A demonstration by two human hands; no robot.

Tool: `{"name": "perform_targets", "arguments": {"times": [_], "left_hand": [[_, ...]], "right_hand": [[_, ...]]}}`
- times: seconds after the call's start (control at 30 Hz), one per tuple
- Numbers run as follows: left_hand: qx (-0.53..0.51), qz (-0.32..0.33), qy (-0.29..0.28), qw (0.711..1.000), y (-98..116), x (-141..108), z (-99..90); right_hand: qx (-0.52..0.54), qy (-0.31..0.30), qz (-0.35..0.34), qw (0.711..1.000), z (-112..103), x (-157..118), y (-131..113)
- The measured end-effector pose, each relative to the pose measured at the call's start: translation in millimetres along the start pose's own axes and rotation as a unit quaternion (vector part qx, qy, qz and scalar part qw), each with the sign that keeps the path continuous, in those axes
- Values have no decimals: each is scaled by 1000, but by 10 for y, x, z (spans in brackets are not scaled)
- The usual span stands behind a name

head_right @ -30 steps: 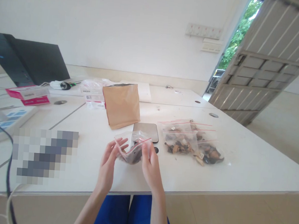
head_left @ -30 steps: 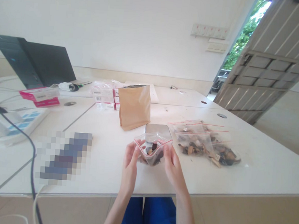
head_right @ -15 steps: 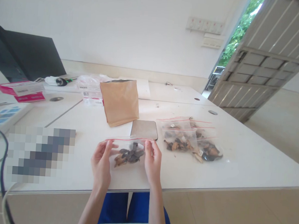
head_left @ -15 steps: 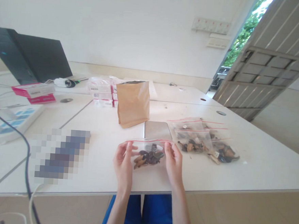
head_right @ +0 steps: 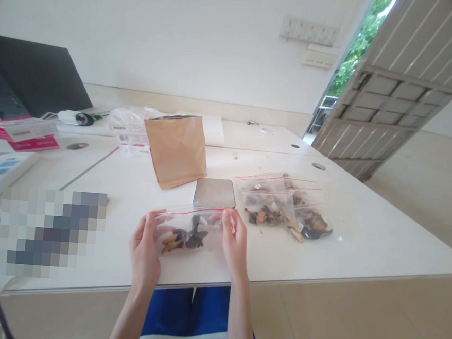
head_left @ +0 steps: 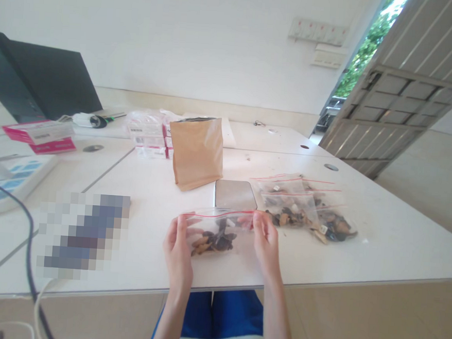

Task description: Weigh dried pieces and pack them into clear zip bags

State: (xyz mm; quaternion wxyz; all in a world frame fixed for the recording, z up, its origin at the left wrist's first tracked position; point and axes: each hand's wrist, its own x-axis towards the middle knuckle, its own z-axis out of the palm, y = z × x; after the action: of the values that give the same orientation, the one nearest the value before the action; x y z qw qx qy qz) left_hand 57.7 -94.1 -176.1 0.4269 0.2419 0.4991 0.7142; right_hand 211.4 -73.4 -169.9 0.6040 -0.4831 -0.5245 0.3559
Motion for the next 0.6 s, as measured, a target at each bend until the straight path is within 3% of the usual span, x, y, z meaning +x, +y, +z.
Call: {"name": "perform_targets", "arguments": {"times": [0.17,0.47,0.6], "left_hand": [[-8,-8,18,1000,-21,8,-7],[147,139,15,979,13,-20,-11],[198,171,5,965,39,-50,2]], "right_hand": [[-16,-29,14,999,-22,10,35],[-32,54,-12,998,-104,18,7],[-53,95,-26,994,-79,5,8]]}}
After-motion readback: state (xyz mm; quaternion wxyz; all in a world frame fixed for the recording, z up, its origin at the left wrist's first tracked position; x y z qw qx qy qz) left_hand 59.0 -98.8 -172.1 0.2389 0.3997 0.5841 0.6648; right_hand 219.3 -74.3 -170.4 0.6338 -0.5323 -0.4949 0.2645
